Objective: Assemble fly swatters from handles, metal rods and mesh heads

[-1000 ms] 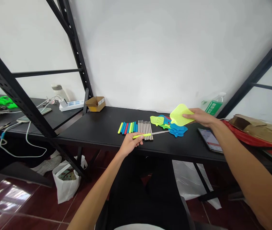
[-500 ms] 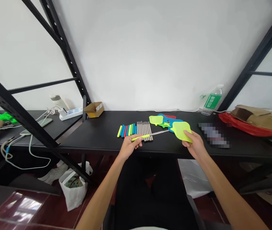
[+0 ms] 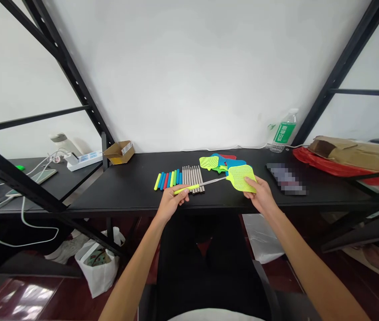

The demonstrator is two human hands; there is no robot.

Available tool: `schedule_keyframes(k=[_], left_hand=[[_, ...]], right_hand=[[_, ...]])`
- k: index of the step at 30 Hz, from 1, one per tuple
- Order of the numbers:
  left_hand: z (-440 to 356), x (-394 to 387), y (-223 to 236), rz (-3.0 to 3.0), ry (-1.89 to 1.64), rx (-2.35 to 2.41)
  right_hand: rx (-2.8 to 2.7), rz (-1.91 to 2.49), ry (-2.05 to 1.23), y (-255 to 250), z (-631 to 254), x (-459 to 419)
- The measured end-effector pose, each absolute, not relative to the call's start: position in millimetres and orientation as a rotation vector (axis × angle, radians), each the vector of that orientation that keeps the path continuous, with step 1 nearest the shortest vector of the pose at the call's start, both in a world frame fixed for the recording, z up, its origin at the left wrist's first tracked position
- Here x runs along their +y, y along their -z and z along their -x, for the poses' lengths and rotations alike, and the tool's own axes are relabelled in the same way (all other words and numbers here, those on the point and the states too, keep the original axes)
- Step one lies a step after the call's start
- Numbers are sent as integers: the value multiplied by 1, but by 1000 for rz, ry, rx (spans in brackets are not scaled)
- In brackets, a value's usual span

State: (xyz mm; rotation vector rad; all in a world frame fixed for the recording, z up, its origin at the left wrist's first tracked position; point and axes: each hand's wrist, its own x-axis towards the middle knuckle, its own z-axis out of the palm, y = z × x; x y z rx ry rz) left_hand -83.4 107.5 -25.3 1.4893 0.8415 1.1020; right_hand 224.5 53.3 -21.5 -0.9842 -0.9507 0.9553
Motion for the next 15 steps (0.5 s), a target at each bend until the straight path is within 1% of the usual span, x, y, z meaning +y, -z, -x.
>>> schedule_keyframes(k=[11,15], left_hand=[[84,106,23,-1483,-1086,848],[85,106,22,-1478,-1095,849]], right_hand=[[-963,966,-984,22,-228,54],[-991,1002,-947,20,-231,54]])
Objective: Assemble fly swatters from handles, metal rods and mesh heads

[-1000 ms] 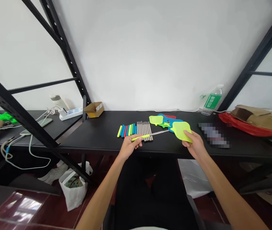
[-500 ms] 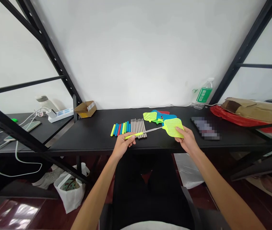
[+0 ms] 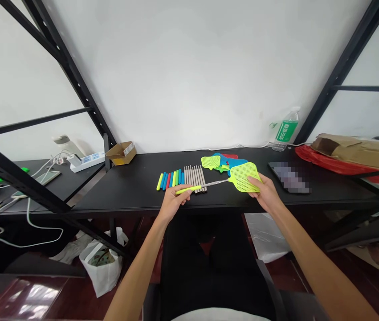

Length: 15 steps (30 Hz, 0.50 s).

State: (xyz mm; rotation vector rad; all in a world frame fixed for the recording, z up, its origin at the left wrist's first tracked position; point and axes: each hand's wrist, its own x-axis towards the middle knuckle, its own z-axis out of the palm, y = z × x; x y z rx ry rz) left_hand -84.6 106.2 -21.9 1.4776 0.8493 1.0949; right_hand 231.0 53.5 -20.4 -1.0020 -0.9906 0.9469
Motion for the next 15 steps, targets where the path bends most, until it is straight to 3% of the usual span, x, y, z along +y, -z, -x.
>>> schedule_keyframes(k=[15], left_hand=[[84,105,21,-1475,-1116,837]], right_hand=[[-1049,1091,-814,12,-232,48]])
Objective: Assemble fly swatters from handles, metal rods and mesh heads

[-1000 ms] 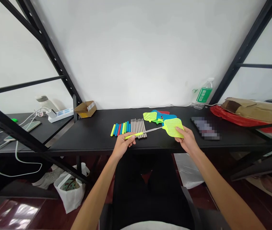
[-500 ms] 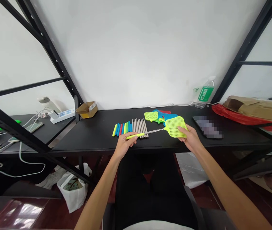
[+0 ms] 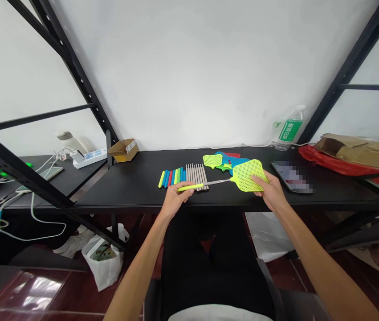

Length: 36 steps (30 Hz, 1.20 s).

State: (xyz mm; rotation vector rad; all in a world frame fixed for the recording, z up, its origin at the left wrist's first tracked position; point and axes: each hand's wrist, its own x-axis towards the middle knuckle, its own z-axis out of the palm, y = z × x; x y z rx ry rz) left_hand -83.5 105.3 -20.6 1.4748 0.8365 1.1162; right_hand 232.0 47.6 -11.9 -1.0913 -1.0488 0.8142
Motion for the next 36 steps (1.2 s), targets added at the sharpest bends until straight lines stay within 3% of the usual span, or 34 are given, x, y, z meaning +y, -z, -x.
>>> schedule_keyframes(k=[36], left_hand=[[88,105,23,-1481,-1080,856]], right_hand=[[-1162,1109,-798,9,-231,44]])
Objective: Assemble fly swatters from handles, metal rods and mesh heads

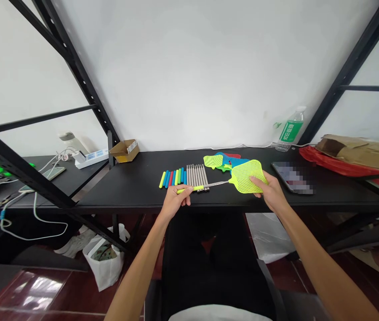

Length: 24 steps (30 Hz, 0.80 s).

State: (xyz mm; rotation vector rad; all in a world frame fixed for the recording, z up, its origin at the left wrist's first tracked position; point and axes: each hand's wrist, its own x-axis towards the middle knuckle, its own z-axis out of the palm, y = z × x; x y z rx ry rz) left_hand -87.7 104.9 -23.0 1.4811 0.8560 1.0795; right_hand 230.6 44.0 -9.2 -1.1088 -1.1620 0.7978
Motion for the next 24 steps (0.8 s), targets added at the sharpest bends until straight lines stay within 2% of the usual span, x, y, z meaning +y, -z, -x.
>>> schedule_keyframes(k=[24], left_hand=[[90,111,27,-1512,-1105,794]], right_hand=[[-1178,1119,-808,9,-223,45]])
